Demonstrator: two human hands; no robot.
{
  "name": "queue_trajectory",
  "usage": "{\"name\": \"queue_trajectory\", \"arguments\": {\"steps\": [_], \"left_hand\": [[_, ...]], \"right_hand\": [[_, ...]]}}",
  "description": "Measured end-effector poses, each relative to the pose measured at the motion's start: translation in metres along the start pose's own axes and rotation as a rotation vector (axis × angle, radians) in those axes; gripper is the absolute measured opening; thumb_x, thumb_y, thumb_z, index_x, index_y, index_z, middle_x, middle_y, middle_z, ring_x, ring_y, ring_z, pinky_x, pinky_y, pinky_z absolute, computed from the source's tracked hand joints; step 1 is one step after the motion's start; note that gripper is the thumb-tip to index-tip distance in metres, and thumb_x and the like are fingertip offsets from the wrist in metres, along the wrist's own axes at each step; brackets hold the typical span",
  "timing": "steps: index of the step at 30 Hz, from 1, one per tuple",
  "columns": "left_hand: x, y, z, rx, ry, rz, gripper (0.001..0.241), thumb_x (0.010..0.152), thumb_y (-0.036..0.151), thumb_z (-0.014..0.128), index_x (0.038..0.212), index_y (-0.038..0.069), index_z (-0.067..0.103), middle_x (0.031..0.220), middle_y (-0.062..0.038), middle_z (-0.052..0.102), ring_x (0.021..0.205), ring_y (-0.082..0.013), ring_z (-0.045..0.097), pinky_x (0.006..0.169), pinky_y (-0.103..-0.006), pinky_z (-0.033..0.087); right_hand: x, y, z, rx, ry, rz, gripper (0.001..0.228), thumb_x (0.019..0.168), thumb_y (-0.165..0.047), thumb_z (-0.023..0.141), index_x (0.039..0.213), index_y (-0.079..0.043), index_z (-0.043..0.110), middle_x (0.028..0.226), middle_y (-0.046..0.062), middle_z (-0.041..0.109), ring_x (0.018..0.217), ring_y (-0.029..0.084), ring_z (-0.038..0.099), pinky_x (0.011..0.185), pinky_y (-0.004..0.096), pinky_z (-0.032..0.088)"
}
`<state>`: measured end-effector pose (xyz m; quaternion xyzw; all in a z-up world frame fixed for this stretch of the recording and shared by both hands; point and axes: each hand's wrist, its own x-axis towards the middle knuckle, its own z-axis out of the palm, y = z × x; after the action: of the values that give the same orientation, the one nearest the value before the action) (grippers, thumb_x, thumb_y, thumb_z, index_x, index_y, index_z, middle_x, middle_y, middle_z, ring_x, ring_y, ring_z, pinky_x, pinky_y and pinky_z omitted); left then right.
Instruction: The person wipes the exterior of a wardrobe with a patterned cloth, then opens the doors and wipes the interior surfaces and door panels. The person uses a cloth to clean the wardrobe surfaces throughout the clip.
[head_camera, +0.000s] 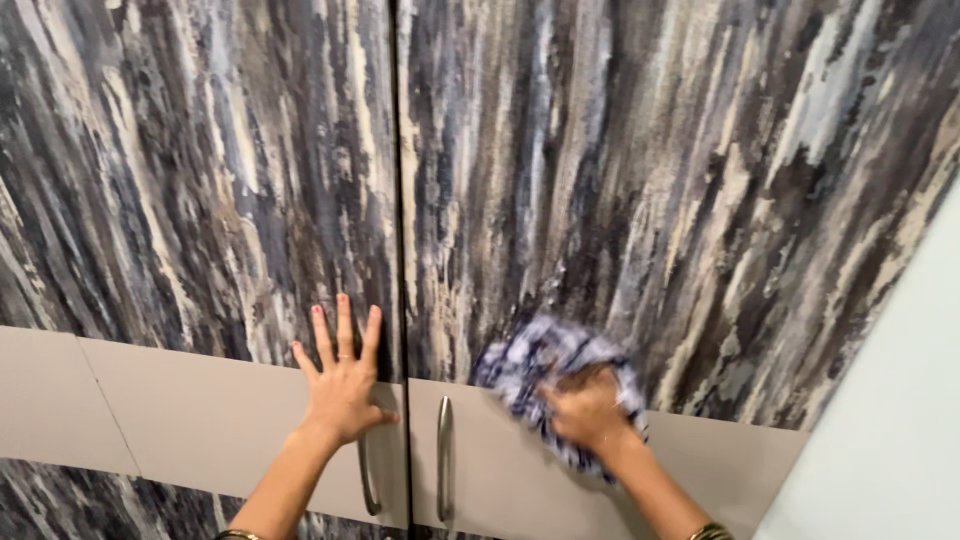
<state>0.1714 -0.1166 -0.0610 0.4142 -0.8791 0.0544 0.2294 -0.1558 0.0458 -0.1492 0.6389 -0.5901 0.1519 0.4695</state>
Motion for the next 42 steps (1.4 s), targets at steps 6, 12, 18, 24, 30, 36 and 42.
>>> {"name": "queue_trajectory", "arguments": {"steps": [6,12,18,24,30,36,42], "left_hand": [[0.011,-0.002,0.014,-0.065,-0.025,0.041,0.164,0.042,0.049,0.103,0.158,0.021,-0.010,0.163,-0.025,-0.025,0.149,-0.0568,-0.022,0.111,-0.0833,0.004],[0.009,-0.020,0.025,0.001,-0.063,0.111,0.159,0.046,0.048,0.101,0.160,0.026,-0.007,0.165,-0.022,-0.023,0.148,-0.0558,-0.021,0.109,-0.0843,0.001],[0.009,-0.029,0.033,-0.030,-0.052,0.183,0.156,0.046,0.053,0.100,0.160,0.024,-0.003,0.166,-0.022,-0.018,0.149,-0.0557,-0.019,0.107,-0.0874,-0.003],[0.017,-0.031,0.047,-0.080,-0.030,0.192,0.152,0.049,0.054,0.098,0.158,0.023,-0.002,0.164,-0.024,-0.018,0.147,-0.0578,-0.019,0.103,-0.0897,-0.004],[0.016,-0.040,0.052,0.040,-0.077,0.233,0.101,0.058,0.049,0.094,0.138,0.024,0.037,0.169,-0.024,-0.014,0.150,-0.0599,-0.016,0.106,-0.0900,-0.002],[0.016,-0.042,0.049,-0.009,-0.089,0.249,0.136,0.060,0.032,0.092,0.160,0.027,0.001,0.165,-0.023,-0.018,0.148,-0.0574,-0.020,0.104,-0.0898,-0.004],[0.020,-0.046,0.062,-0.021,-0.023,0.291,0.142,0.058,0.031,0.093,0.159,0.029,-0.007,0.165,-0.023,-0.017,0.146,-0.0579,-0.019,0.101,-0.0901,-0.005]], "right_hand": [[0.163,0.006,-0.035,-0.087,0.422,0.279,0.067,0.063,-0.036,0.076,0.126,-0.014,0.075,0.138,0.028,0.058,0.145,0.054,0.034,0.119,0.071,0.017],[0.111,-0.089,0.028,0.088,0.054,-0.232,0.055,0.057,-0.029,0.075,0.111,-0.017,0.076,0.135,0.012,0.068,0.145,0.045,0.041,0.116,0.072,0.022],[0.105,-0.089,0.024,0.006,0.075,-0.264,0.058,0.074,-0.018,0.065,0.132,-0.023,0.071,0.140,0.015,0.064,0.144,0.036,0.041,0.120,0.064,0.025],[0.224,-0.027,-0.036,-0.036,0.309,0.161,0.068,0.067,-0.021,0.067,0.134,-0.011,0.065,0.145,0.028,0.051,0.146,0.052,0.031,0.117,0.071,0.020],[0.142,-0.097,0.023,-0.006,0.269,-0.196,0.044,0.073,-0.017,0.065,0.115,-0.022,0.078,0.137,0.020,0.066,0.147,0.041,0.038,0.123,0.064,0.017],[0.117,-0.076,0.050,0.052,-0.434,-0.214,0.049,0.096,-0.018,0.059,0.145,-0.022,0.064,0.125,0.014,0.070,0.126,0.036,0.054,0.117,0.070,0.017],[0.207,-0.057,-0.012,-0.049,0.514,0.374,0.070,0.076,-0.021,0.059,0.144,-0.004,0.057,0.150,0.035,0.047,0.146,0.054,0.031,0.122,0.067,0.011]]}}
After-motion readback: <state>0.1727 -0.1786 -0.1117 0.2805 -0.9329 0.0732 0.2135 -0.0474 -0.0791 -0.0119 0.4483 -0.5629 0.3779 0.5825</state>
